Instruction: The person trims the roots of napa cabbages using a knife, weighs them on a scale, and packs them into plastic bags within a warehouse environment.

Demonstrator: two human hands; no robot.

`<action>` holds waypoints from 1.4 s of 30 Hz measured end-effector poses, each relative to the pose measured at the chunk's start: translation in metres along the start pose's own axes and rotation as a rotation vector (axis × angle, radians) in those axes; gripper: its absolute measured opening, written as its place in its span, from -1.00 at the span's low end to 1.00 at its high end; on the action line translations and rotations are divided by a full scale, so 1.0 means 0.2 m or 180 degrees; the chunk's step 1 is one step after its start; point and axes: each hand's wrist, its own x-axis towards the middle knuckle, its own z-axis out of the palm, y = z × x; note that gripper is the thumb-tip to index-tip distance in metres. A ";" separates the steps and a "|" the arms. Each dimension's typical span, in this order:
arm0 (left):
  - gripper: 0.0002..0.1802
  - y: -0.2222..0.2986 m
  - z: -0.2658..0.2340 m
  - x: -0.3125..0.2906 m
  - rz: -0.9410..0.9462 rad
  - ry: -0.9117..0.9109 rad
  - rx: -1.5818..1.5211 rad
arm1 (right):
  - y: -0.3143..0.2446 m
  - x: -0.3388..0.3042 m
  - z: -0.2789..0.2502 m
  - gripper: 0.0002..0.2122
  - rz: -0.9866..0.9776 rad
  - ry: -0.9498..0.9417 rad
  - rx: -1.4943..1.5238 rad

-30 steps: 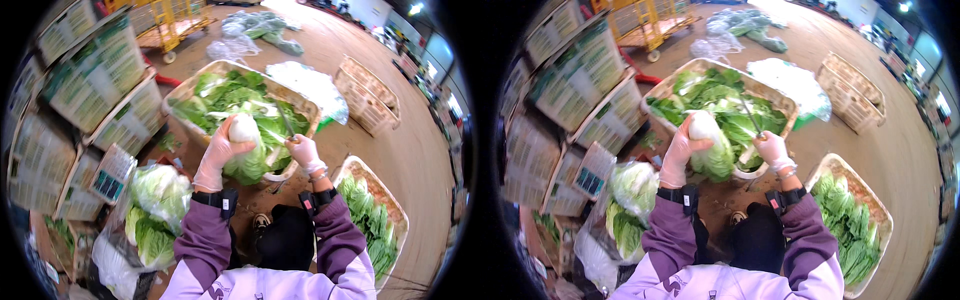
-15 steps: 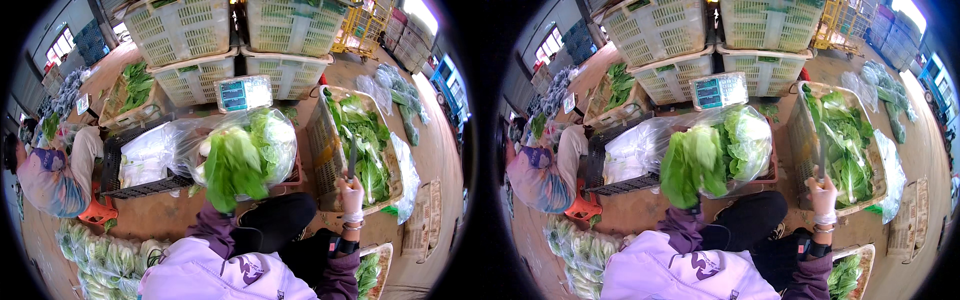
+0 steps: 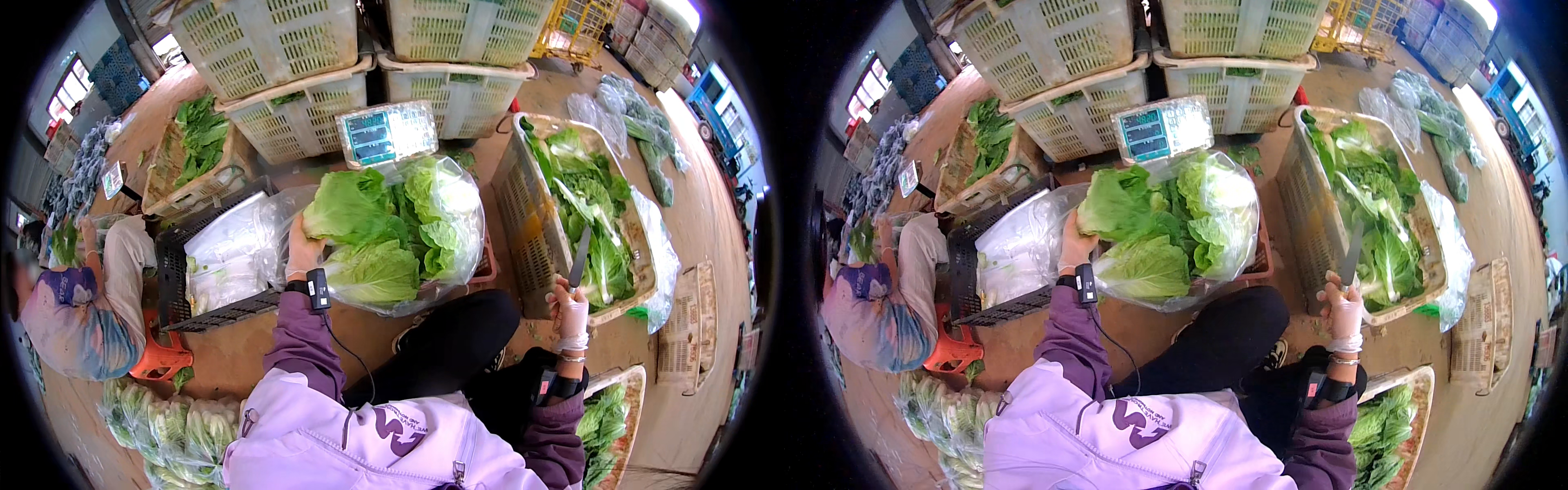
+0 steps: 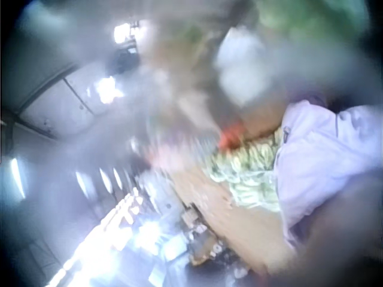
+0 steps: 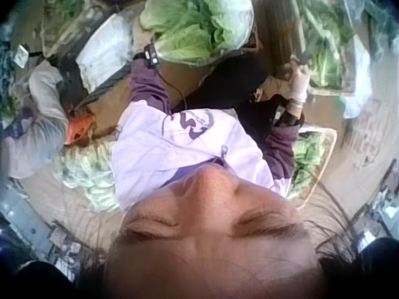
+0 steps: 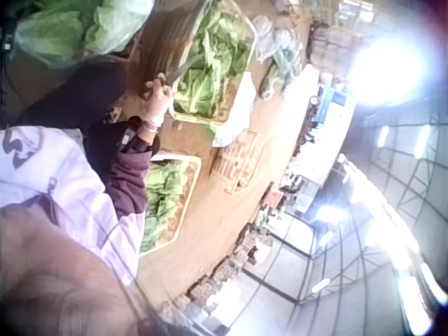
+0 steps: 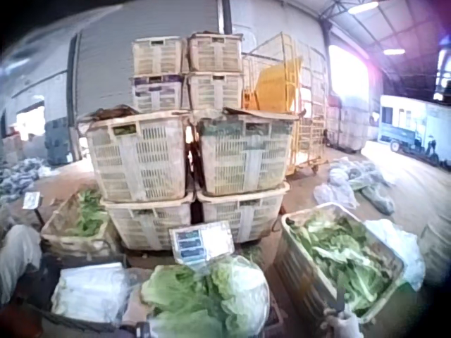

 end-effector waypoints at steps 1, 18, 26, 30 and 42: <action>-0.52 -0.08 0.01 0.00 -0.0454 0.0384 -0.0707 | 0.02 0.01 -0.02 -0.78 -0.0016 0.0070 -0.0003; -0.59 -0.30 -0.12 0.06 -0.0667 0.0796 0.2459 | -0.01 -0.13 -0.23 -0.76 -0.0726 0.0607 -0.0343; -0.72 0.46 -0.18 -0.23 0.0361 0.0819 0.1752 | 0.65 -0.86 -1.02 -0.72 -0.0680 0.2686 -0.2451; -0.41 0.23 -0.09 -0.05 0.1793 0.1579 0.3217 | 1.01 -1.45 -1.10 -0.79 0.0011 0.3134 -0.1843; -0.49 0.02 0.13 0.21 0.0608 0.0121 0.2509 | 1.04 -1.34 -0.87 -0.77 0.0747 0.2936 -0.2108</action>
